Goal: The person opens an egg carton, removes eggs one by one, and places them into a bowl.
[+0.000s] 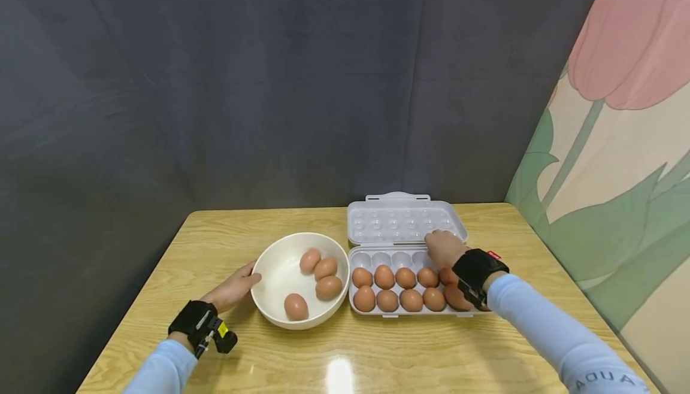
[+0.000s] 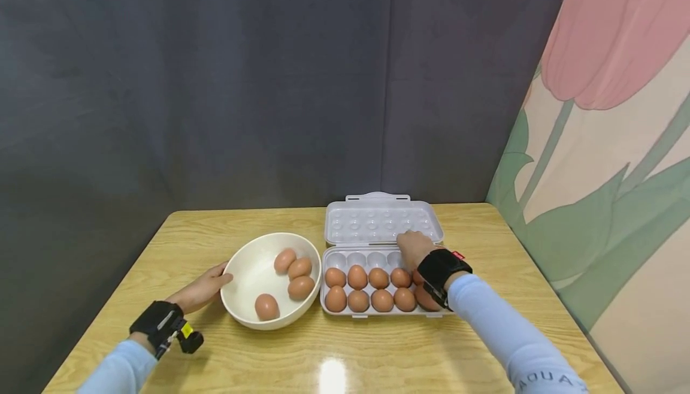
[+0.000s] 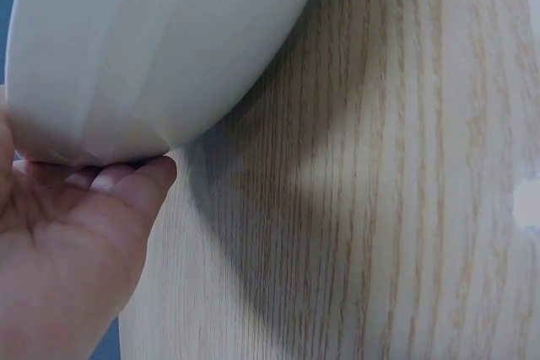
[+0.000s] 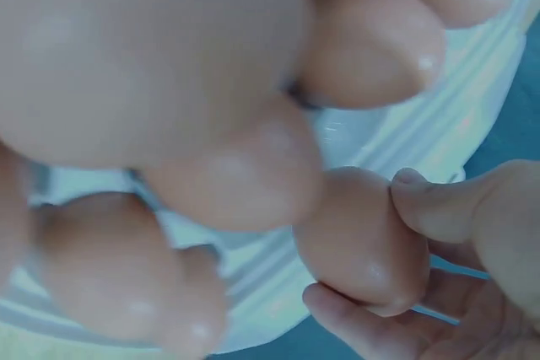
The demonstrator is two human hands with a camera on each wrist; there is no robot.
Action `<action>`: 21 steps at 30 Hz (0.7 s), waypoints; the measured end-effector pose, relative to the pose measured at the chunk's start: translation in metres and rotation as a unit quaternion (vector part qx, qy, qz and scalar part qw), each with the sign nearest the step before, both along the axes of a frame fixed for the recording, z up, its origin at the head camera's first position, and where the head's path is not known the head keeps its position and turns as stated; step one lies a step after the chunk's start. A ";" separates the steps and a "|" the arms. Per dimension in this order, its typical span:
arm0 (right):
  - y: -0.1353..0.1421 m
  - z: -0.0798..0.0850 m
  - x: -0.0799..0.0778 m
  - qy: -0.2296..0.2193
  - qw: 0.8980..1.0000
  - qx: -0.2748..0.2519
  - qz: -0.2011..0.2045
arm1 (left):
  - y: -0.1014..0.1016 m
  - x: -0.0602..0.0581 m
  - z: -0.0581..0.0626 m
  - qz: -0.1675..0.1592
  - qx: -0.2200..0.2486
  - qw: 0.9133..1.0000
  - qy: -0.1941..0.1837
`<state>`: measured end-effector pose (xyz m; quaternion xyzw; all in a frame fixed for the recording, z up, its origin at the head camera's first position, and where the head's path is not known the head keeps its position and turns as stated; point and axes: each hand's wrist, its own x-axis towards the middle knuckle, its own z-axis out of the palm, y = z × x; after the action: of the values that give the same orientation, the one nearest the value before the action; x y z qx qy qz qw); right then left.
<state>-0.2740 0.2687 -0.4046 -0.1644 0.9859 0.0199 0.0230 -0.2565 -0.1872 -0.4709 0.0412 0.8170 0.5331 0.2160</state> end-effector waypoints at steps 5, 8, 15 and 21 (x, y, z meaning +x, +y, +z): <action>-0.015 0.011 -0.004 0.080 0.995 -0.021 0.060 | 0.001 -0.001 0.000 -0.002 0.013 1.000 0.005; -0.030 0.017 -0.005 0.106 0.989 -0.033 0.098 | 0.000 -0.001 0.000 0.000 0.011 1.000 0.004; -0.070 0.031 0.000 0.118 0.979 -0.048 0.160 | 0.000 0.001 -0.001 0.008 -0.004 1.000 0.001; -0.102 0.033 0.010 0.136 0.964 -0.070 0.217 | 0.003 0.002 -0.003 0.009 -0.001 1.000 -0.002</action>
<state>-0.2645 0.1663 -0.3714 -0.3717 0.9193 -0.0228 -0.1275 -0.2550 -0.1841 -0.4736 0.0329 0.8174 0.5344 0.2127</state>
